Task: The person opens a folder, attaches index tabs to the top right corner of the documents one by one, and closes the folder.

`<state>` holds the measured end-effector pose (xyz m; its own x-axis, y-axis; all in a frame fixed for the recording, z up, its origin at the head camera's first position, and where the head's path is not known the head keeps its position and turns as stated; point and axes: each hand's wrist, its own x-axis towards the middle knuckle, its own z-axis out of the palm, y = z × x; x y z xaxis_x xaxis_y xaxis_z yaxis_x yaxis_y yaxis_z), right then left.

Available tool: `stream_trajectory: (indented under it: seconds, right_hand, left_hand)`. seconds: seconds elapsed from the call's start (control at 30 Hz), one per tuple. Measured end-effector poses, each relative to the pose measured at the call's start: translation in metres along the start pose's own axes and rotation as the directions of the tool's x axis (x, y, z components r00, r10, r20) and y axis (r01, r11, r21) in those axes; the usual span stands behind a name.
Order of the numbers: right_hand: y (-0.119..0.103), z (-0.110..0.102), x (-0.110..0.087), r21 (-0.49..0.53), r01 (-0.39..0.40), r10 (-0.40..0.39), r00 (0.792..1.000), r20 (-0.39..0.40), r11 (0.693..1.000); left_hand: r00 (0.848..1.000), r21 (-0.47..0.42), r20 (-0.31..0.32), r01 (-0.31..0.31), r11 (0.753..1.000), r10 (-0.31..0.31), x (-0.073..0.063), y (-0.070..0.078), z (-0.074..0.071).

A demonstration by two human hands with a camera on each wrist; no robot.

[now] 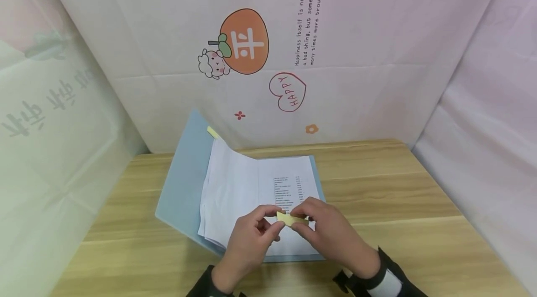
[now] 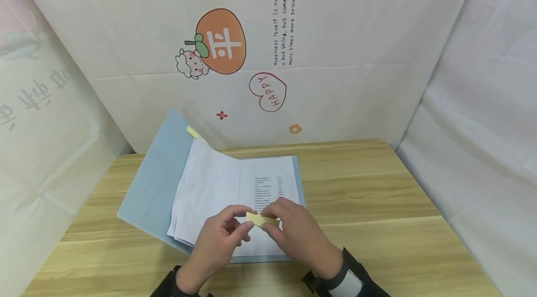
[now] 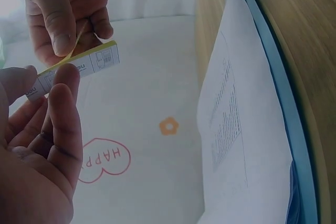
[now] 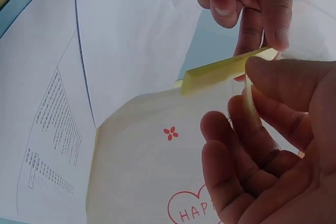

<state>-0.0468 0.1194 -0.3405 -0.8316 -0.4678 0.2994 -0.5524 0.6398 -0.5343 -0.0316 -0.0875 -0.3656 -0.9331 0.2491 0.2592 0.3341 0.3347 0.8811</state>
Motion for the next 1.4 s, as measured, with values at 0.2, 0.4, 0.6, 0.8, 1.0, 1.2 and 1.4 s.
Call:
stream_trajectory:
  seconds: [0.2,0.4,0.6,0.8,1.0,1.2,1.4]
  right_hand:
    - [0.000,-0.002,0.000,0.098,-0.047,0.043,0.998,0.037,0.994]
    - [0.003,-0.001,0.000,0.138,-0.058,0.054,0.998,0.032,0.989]
    - [0.003,-0.001,-0.001,0.163,-0.077,0.072,0.997,0.036,0.984]
    - [0.000,-0.003,-0.003,0.211,-0.046,0.043,0.999,0.020,0.976]
    - [-0.001,-0.004,-0.004,0.227,0.002,0.004,1.000,-0.024,0.974]
    - [0.000,-0.004,-0.004,0.239,0.029,-0.019,0.999,-0.047,0.971]
    - [-0.001,-0.005,-0.005,0.244,0.031,-0.020,0.999,-0.047,0.969]
  left_hand:
    - [1.000,0.002,0.003,0.005,1.000,-0.005,-0.001,0.001,-0.002]
    - [0.999,-0.034,0.003,0.045,0.998,-0.045,-0.002,0.003,-0.003]
    - [0.993,-0.125,-0.001,0.115,0.985,-0.116,-0.002,0.006,-0.004]
    - [0.988,-0.185,-0.021,0.149,0.971,-0.155,-0.002,0.008,-0.004]
    - [0.984,-0.215,-0.036,0.161,0.963,-0.172,-0.002,0.009,-0.004]
    - [0.982,-0.228,-0.044,0.168,0.959,-0.182,-0.001,0.010,-0.005]
    - [0.979,-0.234,-0.054,0.180,0.955,-0.198,-0.001,0.012,-0.007]
